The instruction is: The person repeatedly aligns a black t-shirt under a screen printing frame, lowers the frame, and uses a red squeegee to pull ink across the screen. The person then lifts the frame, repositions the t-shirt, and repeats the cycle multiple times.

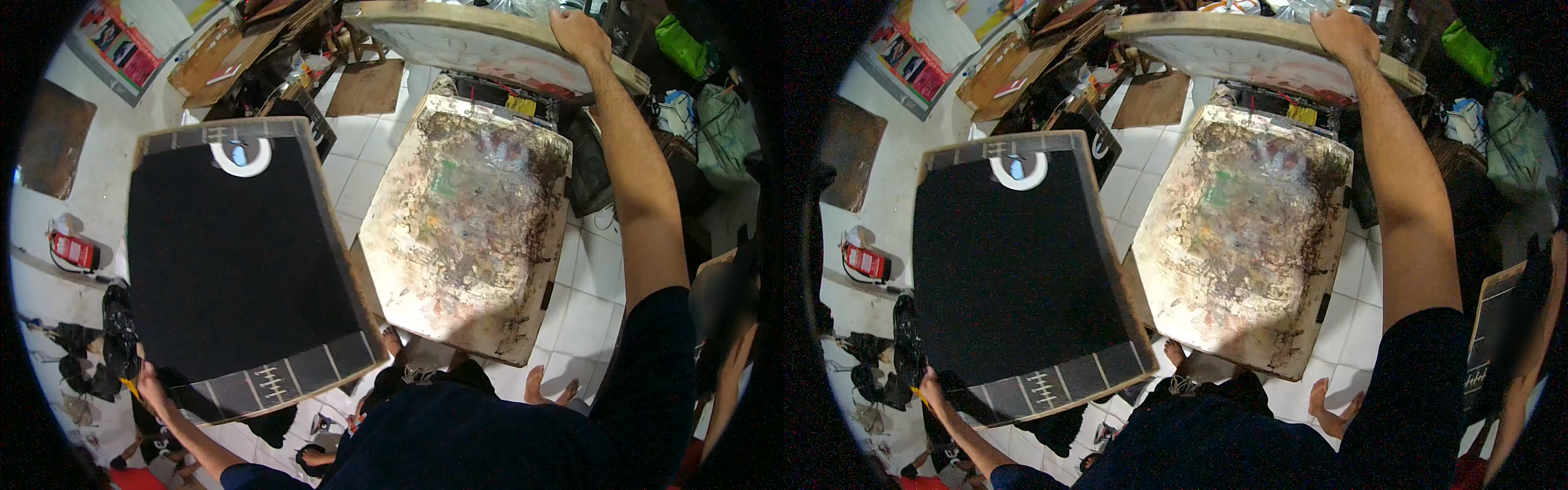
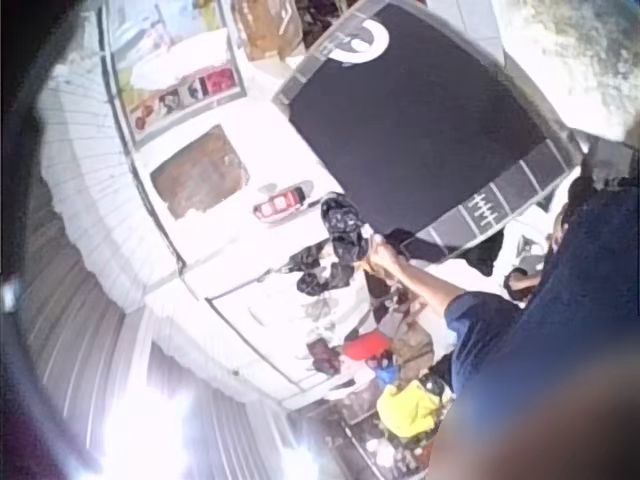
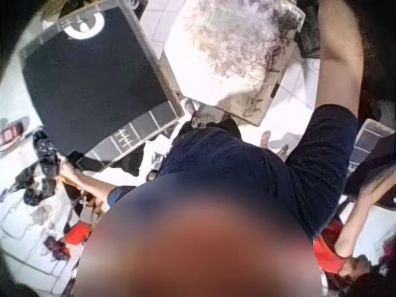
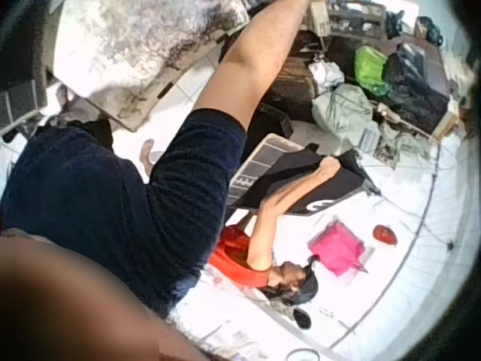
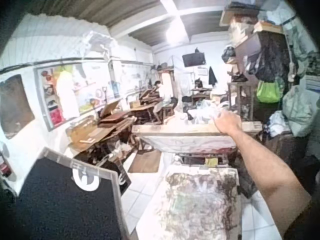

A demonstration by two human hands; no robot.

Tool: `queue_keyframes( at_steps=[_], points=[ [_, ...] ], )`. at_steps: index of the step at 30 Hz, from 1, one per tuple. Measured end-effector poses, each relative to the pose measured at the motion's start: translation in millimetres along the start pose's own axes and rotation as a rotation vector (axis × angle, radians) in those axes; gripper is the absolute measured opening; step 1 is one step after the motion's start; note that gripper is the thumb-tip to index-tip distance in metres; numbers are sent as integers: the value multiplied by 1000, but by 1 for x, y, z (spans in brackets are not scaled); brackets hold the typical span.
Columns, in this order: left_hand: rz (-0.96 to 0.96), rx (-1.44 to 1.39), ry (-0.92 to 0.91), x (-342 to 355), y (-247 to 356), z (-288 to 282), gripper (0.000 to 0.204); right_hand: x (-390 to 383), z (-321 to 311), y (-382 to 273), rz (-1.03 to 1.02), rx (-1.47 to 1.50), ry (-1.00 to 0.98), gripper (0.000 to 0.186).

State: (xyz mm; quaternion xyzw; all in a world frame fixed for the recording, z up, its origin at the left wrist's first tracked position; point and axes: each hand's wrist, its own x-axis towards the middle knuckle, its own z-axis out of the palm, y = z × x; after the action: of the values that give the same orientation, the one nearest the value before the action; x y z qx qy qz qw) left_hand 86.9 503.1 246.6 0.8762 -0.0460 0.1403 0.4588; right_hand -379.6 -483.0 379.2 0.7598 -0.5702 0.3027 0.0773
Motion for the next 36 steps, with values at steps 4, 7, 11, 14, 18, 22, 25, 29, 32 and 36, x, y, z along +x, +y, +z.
queue_keyframes(
  at_steps=[4, 7, 11, 14, 18, 22, 25, 29, 32, 36],
  points=[
    [58, -29, -115, -5, -39, 111, 38, -3, 1, 1, 39, -34, -58, 57],
    [44, -86, -241, -18, -50, 210, 38, -7, 1, -1, 90, -54, -76, 57],
    [100, -116, -489, -31, -31, 348, 35, -24, 4, -3, 122, -74, -76, 56],
    [106, -121, -679, -67, -16, 437, 36, -37, 7, -1, 165, -90, -78, 51],
    [107, -17, -933, -139, 3, 511, 45, -41, 9, -1, 173, -102, -33, 50],
    [100, 102, -1174, -186, 29, 521, 64, -38, 2, -10, 141, -64, 78, 43],
    [167, 278, -1161, -196, 46, 505, 65, -28, -7, -19, 144, -29, 99, 40],
    [207, 352, -1132, -196, 62, 498, 68, -9, -16, -24, 142, -27, 75, 41],
    [249, 345, -1123, -195, 71, 511, 67, 5, -19, -24, 183, -27, 29, 43],
    [280, 420, -1105, -194, 83, 529, 68, 17, -22, -26, 170, -26, 27, 45]
  ],
)
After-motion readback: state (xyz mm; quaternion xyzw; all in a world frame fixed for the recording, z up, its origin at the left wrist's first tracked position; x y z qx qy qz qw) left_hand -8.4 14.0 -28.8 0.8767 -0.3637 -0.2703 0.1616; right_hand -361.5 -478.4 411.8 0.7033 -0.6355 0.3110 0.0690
